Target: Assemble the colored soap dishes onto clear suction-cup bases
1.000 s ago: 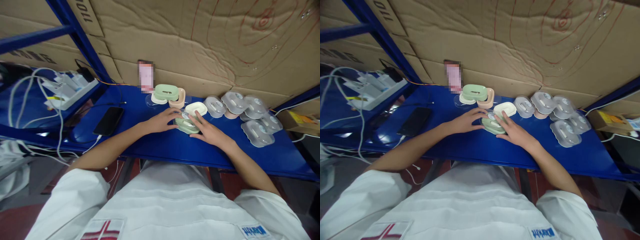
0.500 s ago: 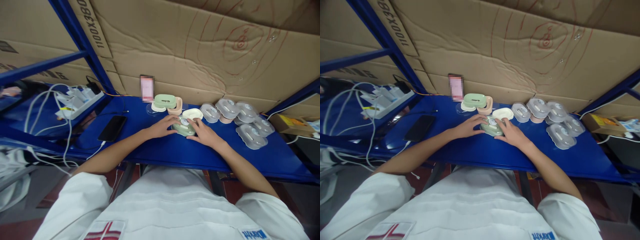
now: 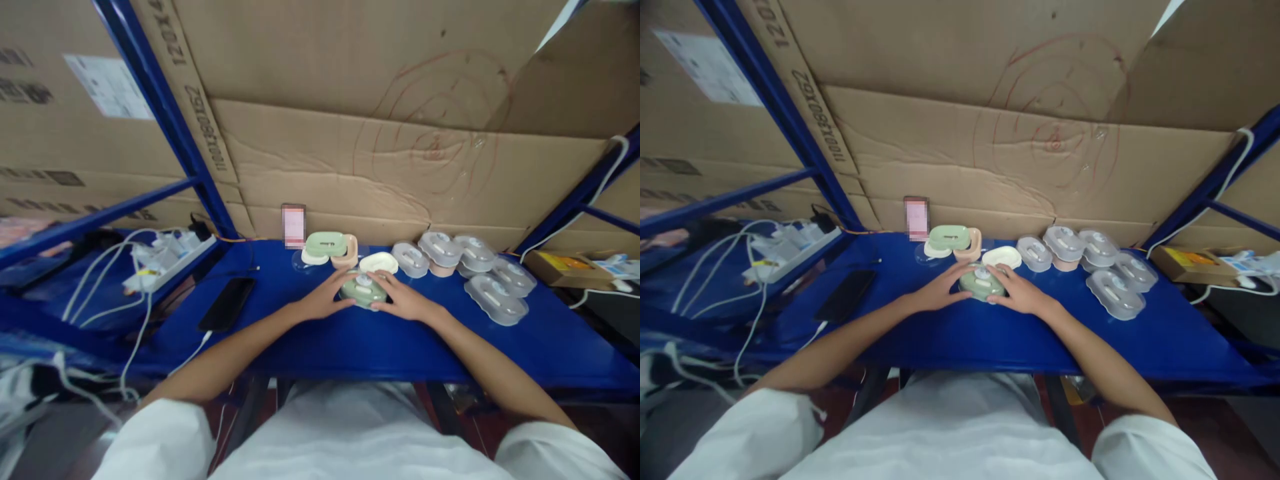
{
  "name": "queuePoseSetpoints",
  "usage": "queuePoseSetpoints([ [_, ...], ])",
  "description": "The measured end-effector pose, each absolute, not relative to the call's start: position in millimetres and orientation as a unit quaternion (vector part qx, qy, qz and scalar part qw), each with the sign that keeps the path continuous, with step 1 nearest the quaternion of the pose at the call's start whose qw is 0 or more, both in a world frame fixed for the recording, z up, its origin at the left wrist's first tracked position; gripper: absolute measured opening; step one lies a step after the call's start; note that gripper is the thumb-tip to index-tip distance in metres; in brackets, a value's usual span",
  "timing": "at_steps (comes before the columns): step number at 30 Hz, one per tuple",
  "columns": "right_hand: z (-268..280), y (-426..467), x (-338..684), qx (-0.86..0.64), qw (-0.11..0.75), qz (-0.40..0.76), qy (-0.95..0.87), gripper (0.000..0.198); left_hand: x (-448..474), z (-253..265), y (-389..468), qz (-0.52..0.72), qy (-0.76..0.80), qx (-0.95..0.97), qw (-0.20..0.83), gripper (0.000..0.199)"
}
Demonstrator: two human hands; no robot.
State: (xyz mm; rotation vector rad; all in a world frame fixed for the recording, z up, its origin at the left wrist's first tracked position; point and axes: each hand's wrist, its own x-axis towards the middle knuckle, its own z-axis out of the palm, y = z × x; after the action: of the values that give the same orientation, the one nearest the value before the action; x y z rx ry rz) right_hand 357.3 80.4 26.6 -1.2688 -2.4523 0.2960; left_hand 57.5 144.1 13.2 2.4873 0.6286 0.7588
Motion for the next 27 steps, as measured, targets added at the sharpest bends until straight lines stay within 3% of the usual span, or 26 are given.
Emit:
queuePoseSetpoints([
  [20, 41, 74, 351, -0.471, 0.170, 0.208, -0.840, 0.099, 49, 6, 146, 0.274, 0.250, 0.876, 0.310, 0.062],
  [27, 31, 79, 349, -0.467, 0.180, 0.241, -0.832, 0.106, 50, 6, 159, 0.236, 0.269, 0.875, 0.326, 0.083],
])
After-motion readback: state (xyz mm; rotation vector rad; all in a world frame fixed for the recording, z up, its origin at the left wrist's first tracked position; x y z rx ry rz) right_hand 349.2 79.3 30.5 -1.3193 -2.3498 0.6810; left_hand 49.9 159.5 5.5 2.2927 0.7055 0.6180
